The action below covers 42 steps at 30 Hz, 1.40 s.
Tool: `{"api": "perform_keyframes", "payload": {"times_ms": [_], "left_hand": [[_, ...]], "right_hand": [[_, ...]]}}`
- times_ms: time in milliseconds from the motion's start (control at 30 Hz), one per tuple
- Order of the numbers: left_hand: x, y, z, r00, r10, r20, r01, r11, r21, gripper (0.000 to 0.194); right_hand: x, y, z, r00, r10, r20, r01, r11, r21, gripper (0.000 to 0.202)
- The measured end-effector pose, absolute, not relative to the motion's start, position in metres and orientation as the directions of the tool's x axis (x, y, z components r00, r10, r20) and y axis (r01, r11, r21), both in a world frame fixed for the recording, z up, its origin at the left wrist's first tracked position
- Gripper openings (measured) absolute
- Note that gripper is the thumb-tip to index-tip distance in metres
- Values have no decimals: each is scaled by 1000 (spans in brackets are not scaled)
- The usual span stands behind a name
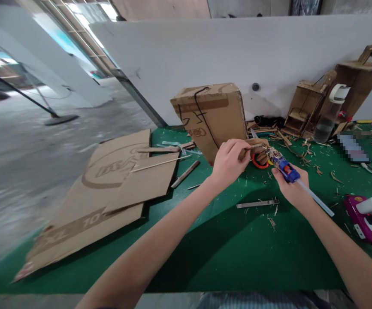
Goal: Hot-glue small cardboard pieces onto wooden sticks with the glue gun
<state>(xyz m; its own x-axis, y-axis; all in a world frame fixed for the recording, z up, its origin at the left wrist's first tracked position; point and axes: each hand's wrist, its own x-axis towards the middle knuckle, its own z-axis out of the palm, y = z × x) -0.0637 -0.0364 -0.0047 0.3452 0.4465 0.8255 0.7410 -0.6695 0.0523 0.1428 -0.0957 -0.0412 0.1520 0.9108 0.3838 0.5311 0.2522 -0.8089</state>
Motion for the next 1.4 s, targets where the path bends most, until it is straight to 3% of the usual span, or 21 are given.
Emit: {"api": "perform_keyframes", "payload": {"times_ms": [933, 1400], "left_hand": [[-67, -28, -11, 318, 499, 806, 674, -717, 178, 13], [-71, -27, -10, 365, 436, 823, 665, -741, 98, 13]], "right_hand": [[143, -98, -40, 155, 924, 350, 563, 209, -800, 43], [143, -97, -39, 192, 934, 301, 526, 161, -835, 43]]}}
